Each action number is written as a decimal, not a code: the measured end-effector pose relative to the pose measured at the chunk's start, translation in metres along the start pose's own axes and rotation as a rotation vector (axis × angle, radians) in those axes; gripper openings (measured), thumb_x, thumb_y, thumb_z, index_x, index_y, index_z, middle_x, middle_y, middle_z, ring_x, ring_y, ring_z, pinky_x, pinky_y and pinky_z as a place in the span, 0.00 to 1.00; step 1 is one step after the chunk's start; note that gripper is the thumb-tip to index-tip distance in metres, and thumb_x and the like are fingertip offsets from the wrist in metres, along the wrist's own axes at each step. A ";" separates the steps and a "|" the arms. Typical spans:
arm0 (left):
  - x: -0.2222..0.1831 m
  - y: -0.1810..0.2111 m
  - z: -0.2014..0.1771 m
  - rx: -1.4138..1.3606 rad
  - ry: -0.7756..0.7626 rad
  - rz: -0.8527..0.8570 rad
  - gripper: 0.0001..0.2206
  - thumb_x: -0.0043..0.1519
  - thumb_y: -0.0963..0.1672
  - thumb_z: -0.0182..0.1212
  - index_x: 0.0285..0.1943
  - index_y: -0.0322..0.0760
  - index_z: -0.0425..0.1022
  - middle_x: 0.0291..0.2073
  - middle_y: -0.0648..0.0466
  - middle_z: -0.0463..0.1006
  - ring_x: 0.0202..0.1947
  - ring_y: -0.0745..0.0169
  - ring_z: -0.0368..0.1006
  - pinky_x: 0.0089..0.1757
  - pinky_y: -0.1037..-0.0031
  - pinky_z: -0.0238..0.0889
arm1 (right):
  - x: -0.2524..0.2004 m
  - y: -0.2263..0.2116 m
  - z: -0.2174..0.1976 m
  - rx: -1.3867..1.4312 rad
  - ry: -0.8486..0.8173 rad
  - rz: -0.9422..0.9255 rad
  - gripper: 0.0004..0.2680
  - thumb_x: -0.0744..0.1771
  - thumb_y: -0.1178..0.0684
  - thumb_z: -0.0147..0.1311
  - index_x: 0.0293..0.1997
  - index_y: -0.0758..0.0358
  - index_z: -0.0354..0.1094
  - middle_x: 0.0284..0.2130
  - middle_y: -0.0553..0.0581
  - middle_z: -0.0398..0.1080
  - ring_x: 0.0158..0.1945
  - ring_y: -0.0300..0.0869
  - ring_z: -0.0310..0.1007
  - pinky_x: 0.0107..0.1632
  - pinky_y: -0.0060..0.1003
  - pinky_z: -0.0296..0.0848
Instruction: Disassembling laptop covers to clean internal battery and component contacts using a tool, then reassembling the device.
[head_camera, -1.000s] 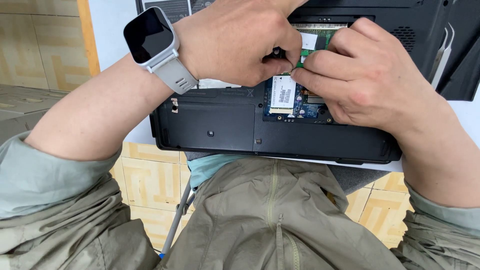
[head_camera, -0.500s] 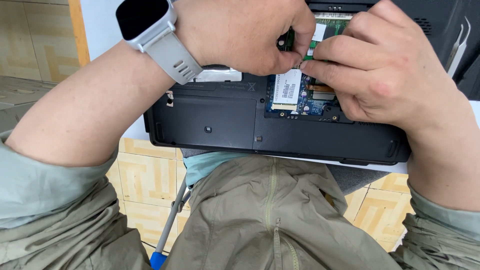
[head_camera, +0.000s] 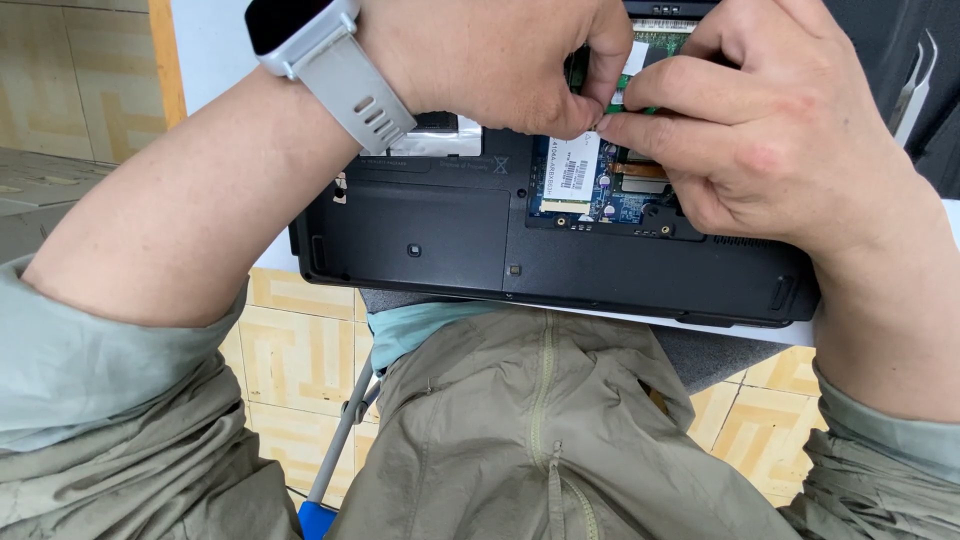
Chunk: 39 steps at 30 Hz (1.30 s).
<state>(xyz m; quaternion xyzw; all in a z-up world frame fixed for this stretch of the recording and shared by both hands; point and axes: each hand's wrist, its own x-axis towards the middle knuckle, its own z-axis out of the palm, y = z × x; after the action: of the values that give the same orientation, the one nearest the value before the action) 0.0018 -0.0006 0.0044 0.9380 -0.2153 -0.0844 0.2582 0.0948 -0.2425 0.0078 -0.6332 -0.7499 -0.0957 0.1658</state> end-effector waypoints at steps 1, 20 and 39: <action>0.001 -0.002 0.000 -0.023 -0.006 0.040 0.04 0.61 0.46 0.70 0.34 0.50 0.82 0.28 0.65 0.79 0.22 0.64 0.69 0.24 0.65 0.58 | 0.000 0.000 0.000 0.002 -0.003 0.002 0.13 0.71 0.60 0.53 0.55 0.46 0.83 0.49 0.40 0.79 0.43 0.50 0.67 0.48 0.46 0.65; 0.003 0.013 -0.003 0.014 -0.046 -0.116 0.05 0.58 0.47 0.73 0.32 0.49 0.81 0.22 0.65 0.79 0.19 0.66 0.71 0.22 0.68 0.61 | 0.001 0.000 0.001 -0.083 0.017 -0.016 0.16 0.68 0.59 0.52 0.57 0.41 0.82 0.48 0.36 0.78 0.47 0.49 0.70 0.53 0.47 0.63; -0.009 0.028 -0.036 -0.149 -0.062 -0.106 0.07 0.55 0.44 0.73 0.27 0.44 0.78 0.33 0.58 0.73 0.20 0.57 0.67 0.21 0.63 0.54 | 0.007 -0.005 -0.004 0.033 0.086 0.021 0.14 0.66 0.65 0.51 0.50 0.53 0.81 0.46 0.43 0.78 0.42 0.51 0.65 0.45 0.44 0.58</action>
<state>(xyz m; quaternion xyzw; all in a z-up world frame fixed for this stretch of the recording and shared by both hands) -0.0064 -0.0018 0.0497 0.9232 -0.1663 -0.1425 0.3157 0.0889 -0.2383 0.0143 -0.6335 -0.7369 -0.1087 0.2093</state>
